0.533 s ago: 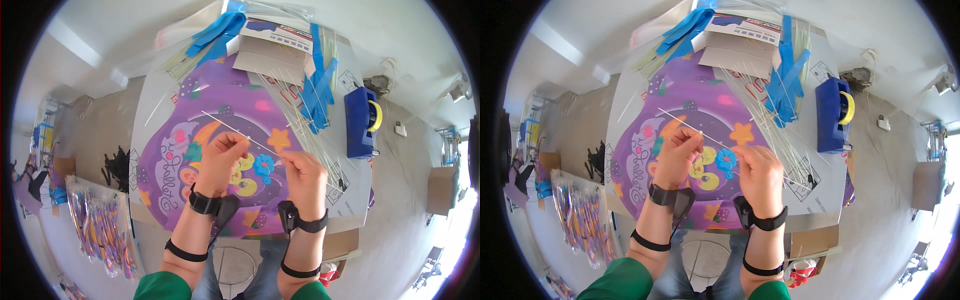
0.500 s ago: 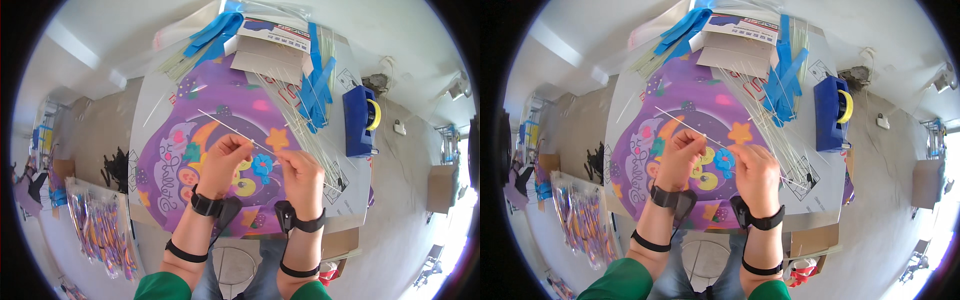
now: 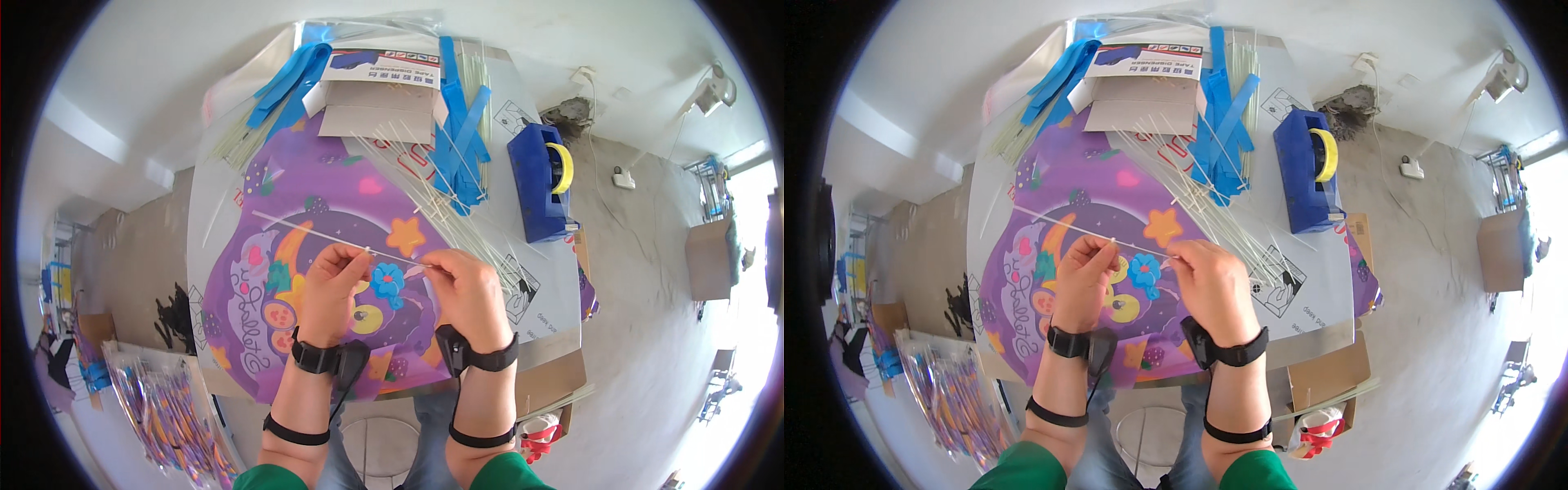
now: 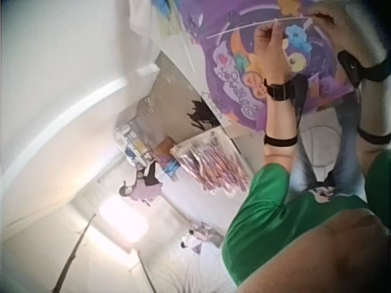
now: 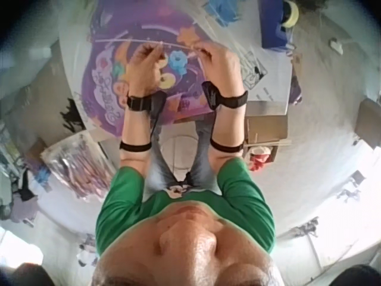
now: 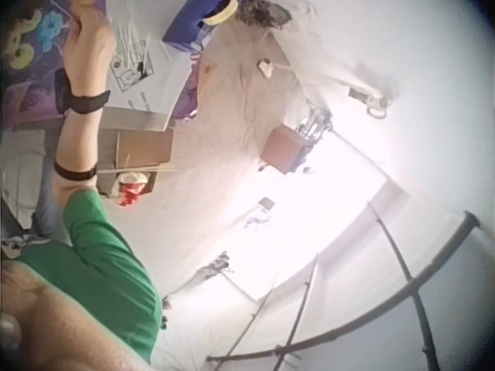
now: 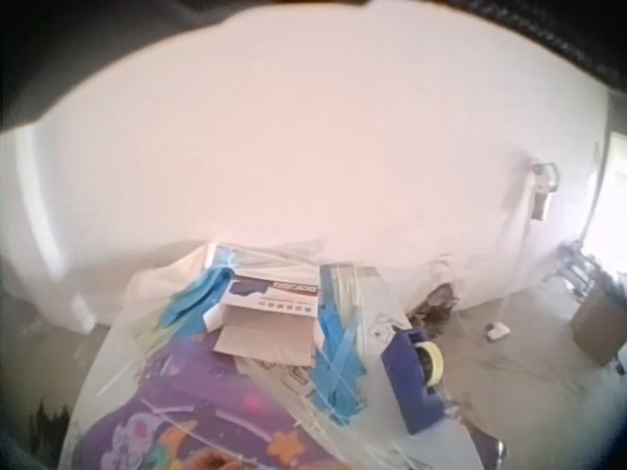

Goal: Assembling kites by attaching sticks and strings to the kite sails.

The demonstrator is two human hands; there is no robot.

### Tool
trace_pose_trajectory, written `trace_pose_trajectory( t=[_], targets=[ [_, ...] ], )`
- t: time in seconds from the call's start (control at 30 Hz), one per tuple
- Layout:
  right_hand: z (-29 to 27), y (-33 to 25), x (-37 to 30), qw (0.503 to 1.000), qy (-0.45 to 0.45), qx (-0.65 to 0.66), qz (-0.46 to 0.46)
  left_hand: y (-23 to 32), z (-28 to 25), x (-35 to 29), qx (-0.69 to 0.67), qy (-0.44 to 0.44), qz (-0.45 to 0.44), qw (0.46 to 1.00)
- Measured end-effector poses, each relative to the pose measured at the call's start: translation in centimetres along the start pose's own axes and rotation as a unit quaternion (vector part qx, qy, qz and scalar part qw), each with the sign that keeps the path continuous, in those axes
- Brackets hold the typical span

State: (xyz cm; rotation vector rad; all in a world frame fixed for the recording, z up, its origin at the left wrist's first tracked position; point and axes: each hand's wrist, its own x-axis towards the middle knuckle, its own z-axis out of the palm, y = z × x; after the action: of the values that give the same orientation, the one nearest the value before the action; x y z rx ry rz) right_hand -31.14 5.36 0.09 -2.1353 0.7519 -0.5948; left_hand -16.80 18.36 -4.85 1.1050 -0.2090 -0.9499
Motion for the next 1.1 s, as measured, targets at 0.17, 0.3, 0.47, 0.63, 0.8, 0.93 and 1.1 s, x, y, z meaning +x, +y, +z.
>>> trace_pose_trajectory(
  t=[0.17,0.3,0.47,0.63,0.8,0.93,1.1],
  targets=[
    [-2.5,1.7,-0.1,0.995,0.088,-0.033,0.044,0.9,2.1,-0.4,0.032,0.030,0.026,0.999],
    [-3.3,4.4,-0.2,0.978,0.157,-0.116,0.075,0.3,1.9,-0.6,0.088,0.027,0.017,0.996],
    [-3.8,5.6,0.0,0.975,0.198,-0.105,-0.002,0.7,1.7,-1.0,0.206,0.049,0.030,0.977],
    [-5.4,6.3,-0.5,0.948,0.303,-0.011,0.101,1.6,6.9,0.2,0.340,-0.038,0.085,0.936],
    [-6.9,6.9,-1.1,0.936,0.332,0.014,0.114,-0.7,14.5,8.5,0.560,-0.217,0.270,0.753],
    [-6.8,7.4,-1.2,0.936,0.329,0.021,0.122,-4.2,17.6,14.6,0.668,-0.192,0.305,0.651],
    [-7.1,7.6,-1.4,0.935,0.326,0.050,0.128,-6.2,18.9,16.3,0.795,-0.108,0.225,0.553]
  ],
)
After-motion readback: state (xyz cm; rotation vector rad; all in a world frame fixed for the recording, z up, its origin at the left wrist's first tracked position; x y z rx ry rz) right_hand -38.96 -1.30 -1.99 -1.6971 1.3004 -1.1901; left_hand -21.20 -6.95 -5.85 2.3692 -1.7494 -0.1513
